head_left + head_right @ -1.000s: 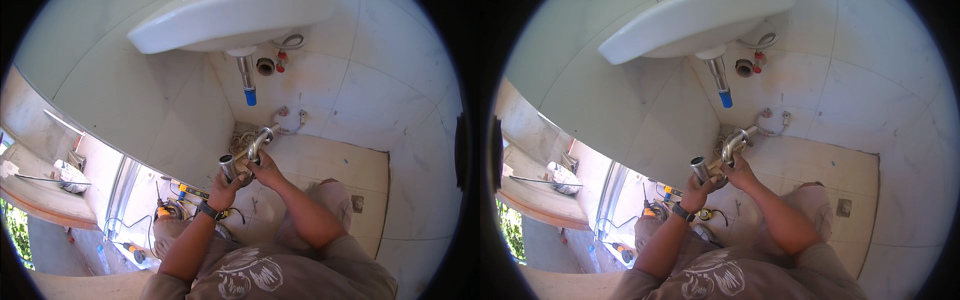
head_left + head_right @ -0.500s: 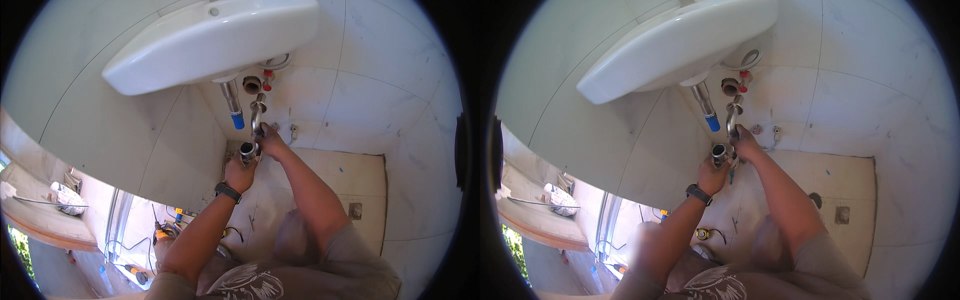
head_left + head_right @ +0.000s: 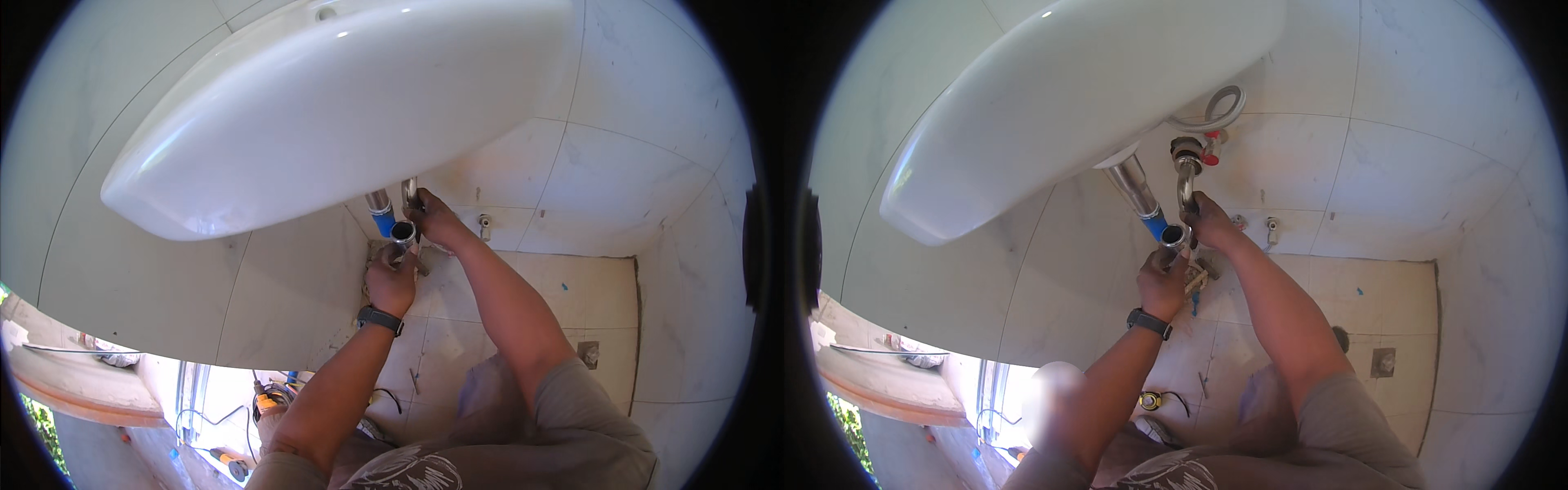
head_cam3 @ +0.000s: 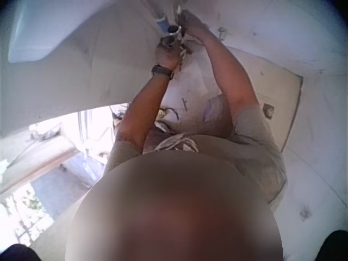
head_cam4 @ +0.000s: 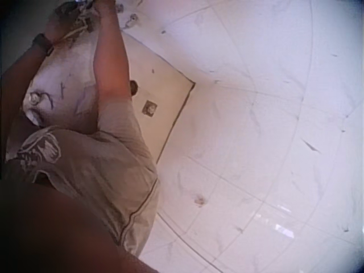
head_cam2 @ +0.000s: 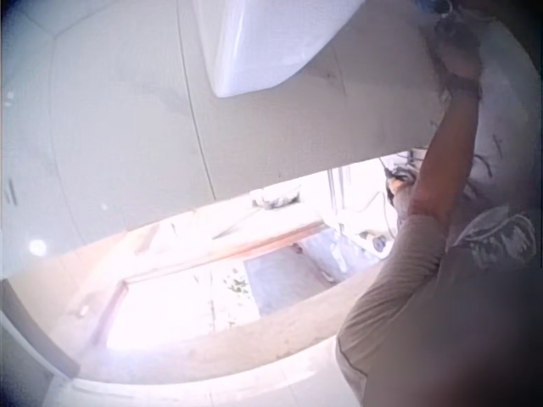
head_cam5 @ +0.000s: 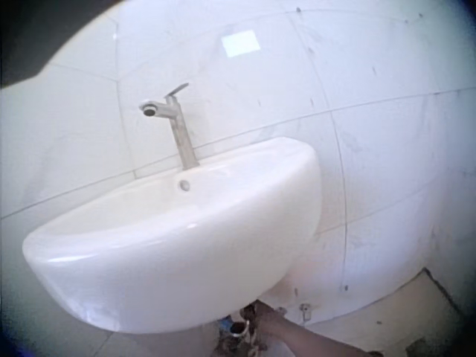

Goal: The person kneels under a wall-mounted sink and attaches a metal P-trap to the sink's drain pipe. They align the trap, insert it into the pipe, and tighten the connection by hand.

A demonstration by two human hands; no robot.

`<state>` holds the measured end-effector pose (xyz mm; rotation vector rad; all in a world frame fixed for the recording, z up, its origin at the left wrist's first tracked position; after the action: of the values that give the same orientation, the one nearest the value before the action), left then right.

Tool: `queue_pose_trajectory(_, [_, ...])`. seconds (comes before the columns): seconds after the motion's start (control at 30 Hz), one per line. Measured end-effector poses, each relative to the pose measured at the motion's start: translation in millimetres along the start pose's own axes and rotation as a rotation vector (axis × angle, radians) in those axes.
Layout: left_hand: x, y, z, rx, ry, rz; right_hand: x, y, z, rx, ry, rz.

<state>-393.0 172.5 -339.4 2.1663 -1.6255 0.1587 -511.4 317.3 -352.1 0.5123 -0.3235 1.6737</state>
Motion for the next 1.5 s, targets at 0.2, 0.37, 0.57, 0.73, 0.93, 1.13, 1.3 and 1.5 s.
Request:
queue_pose_trajectory(0.2, [-8.9,10.8,10.0,0.037,-0.022,-0.020,-8.0,19.4,-13.1,0.041,0.016,-0.058])
queue_pose_trajectory(0.37, [-14.7,18.3,11.4,0.069,-0.069,-0.047,-15.9,23.5,-18.3,0.044,0.070,-0.112])
queue_pose_trajectory(0.57, [-26.5,21.6,22.7,0.163,-0.236,-0.005,-15.2,23.4,-16.0,0.022,0.074,-0.119])
queue_pose_trajectory(0.73, [-31.3,21.1,30.8,0.241,-0.387,0.049,-14.2,24.7,-17.1,0.017,0.062,-0.119])
queue_pose_trajectory(0.93, [-26.5,20.6,22.8,0.203,-0.357,0.081,-13.6,25.9,-16.0,-0.003,0.015,-0.113])
queue_pose_trajectory(1.13, [-3.2,-17.7,0.5,0.085,-0.055,0.249,-5.4,-16.6,-6.1,0.012,-0.028,-0.082])
queue_pose_trajectory(1.3, [21.6,-89.3,-11.2,-0.094,-0.068,0.240,-12.4,-98.1,9.0,-0.010,-0.075,-0.068])
queue_pose_trajectory(1.5, [81.3,-169.3,-9.3,0.006,-0.237,0.135,-44.2,-210.9,45.2,-0.003,-0.061,-0.182])
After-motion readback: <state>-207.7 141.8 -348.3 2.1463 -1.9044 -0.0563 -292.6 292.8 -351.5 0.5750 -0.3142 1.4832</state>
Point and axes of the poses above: each hand's wrist, its own y-axis towards the middle knuckle, its own x-axis out of the back of the hand, z = x × y, the point moved 3 cm from there along y, towards the middle knuckle, and after that the axes turned 8 degrees about -y, right-handed, at the moved point
